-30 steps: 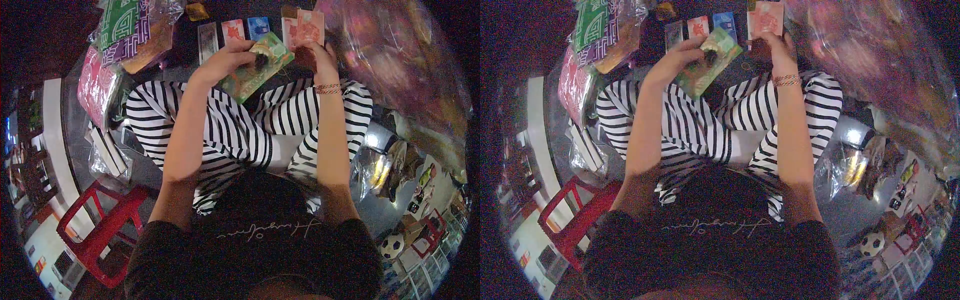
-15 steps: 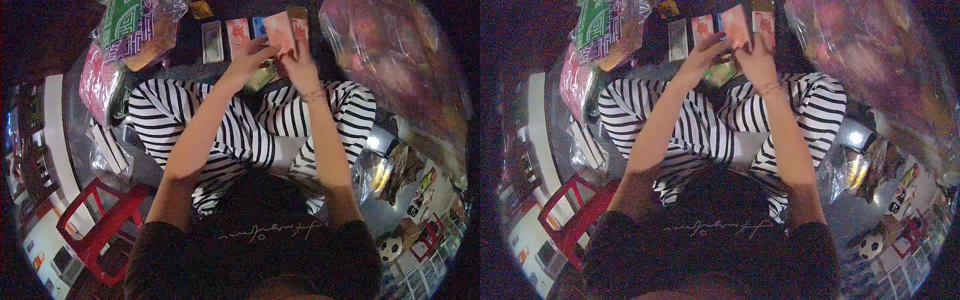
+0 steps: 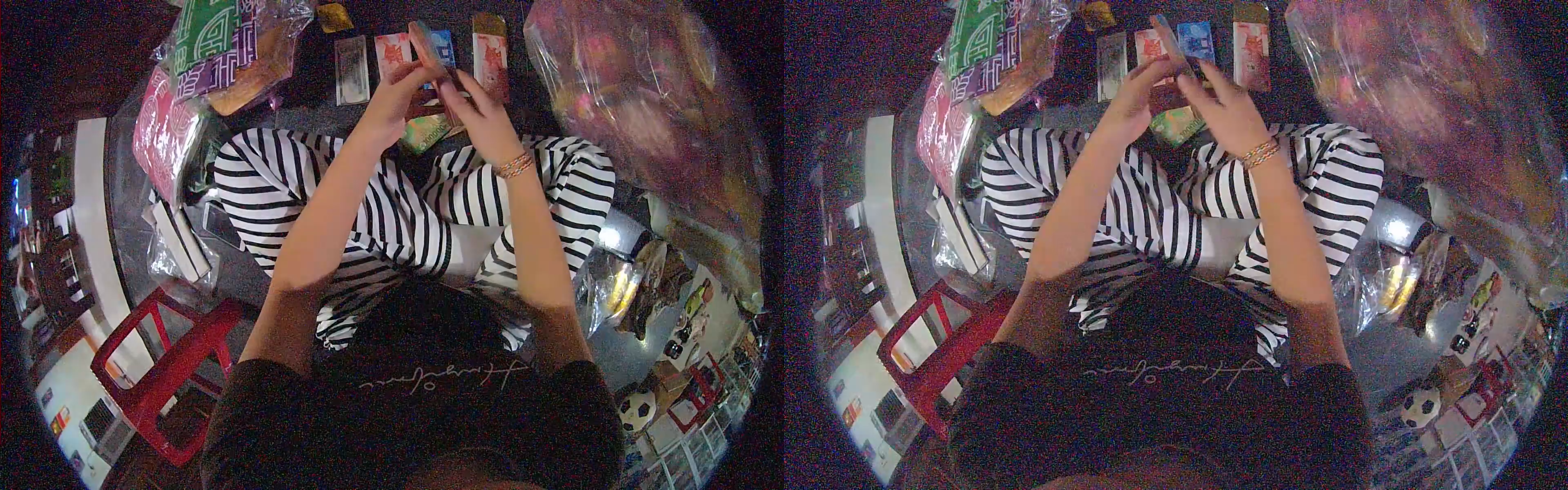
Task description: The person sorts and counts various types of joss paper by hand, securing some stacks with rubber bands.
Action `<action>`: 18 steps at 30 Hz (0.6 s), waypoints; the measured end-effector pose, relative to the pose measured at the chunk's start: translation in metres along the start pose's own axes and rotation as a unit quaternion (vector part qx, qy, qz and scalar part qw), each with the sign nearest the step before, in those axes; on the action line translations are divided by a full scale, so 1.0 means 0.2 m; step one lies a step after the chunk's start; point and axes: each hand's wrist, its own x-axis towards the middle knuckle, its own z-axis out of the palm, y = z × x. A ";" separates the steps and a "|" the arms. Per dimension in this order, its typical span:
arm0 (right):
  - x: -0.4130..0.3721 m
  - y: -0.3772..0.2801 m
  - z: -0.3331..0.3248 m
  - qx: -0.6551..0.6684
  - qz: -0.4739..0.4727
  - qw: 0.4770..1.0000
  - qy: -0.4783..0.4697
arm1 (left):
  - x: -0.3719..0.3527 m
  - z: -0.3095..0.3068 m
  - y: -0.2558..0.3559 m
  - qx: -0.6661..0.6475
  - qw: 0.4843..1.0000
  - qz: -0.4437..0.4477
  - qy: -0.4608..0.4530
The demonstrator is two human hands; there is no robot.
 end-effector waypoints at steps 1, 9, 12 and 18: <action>0.01 0.01 -0.01 0.001 -0.001 1.000 0.000 | 0.00 0.00 0.00 0.001 1.000 0.000 0.000; 0.02 0.00 -0.05 -0.023 0.033 0.999 0.018 | 0.00 0.02 -0.01 0.013 1.000 -0.005 0.019; 0.03 0.04 -0.05 -0.029 -0.009 0.999 0.042 | 0.00 0.03 0.00 0.030 0.999 0.002 0.021; 0.02 0.02 -0.07 0.000 0.002 0.999 0.033 | -0.02 0.05 0.03 0.051 0.999 -0.008 0.013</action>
